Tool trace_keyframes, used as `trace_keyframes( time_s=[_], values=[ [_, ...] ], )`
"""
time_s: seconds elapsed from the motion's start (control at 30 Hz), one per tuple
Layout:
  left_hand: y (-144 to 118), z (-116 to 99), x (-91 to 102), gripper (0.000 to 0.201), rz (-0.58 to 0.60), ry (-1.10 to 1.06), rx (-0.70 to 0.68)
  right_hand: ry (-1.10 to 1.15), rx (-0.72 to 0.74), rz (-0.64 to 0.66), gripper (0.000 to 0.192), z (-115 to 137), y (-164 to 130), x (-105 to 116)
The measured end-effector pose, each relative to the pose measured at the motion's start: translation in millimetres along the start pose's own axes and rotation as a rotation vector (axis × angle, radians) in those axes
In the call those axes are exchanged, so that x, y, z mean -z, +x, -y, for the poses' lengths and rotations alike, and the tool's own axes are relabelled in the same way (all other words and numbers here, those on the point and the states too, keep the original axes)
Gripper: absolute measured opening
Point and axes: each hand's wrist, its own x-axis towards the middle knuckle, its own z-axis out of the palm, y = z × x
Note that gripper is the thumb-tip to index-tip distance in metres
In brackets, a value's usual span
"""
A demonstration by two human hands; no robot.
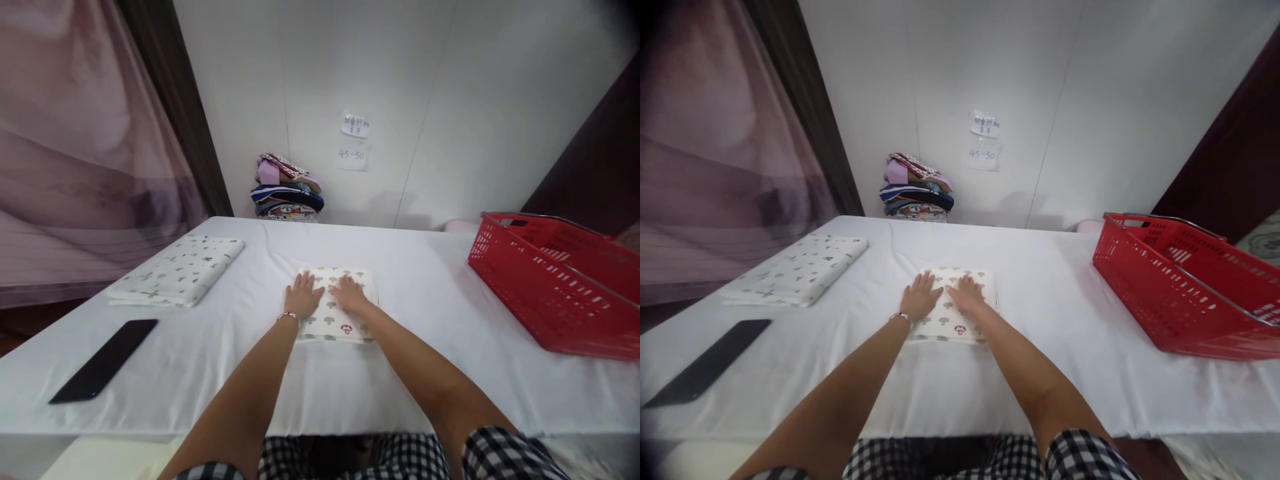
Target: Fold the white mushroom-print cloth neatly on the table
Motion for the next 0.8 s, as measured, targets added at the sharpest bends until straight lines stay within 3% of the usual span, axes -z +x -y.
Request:
trace_keyframes(
  time_s=[0.07,0.13,0.43,0.67,0.8],
  values=[
    [0,0,-0.1,0.059,-0.005,0.000,-0.003,-0.036,0.138,-0.066,0.067,3,-18,-12],
    [0,-1,0.5,0.058,-0.007,-0.005,-0.006,-0.058,0.182,-0.106,0.070,4,-31,-20],
    [-5,9,5.0,0.054,0.034,-0.178,0.024,-0.047,0.150,-0.030,0.073,4,-33,-11],
    [-52,18,8.6,0.050,-0.021,-0.206,0.191,-0.052,0.140,0.045,0.071,6,-32,-3],
    [-76,18,15.5,0.046,-0.048,-0.208,0.282,-0.068,0.244,0.051,0.056,3,-52,4]
  ],
)
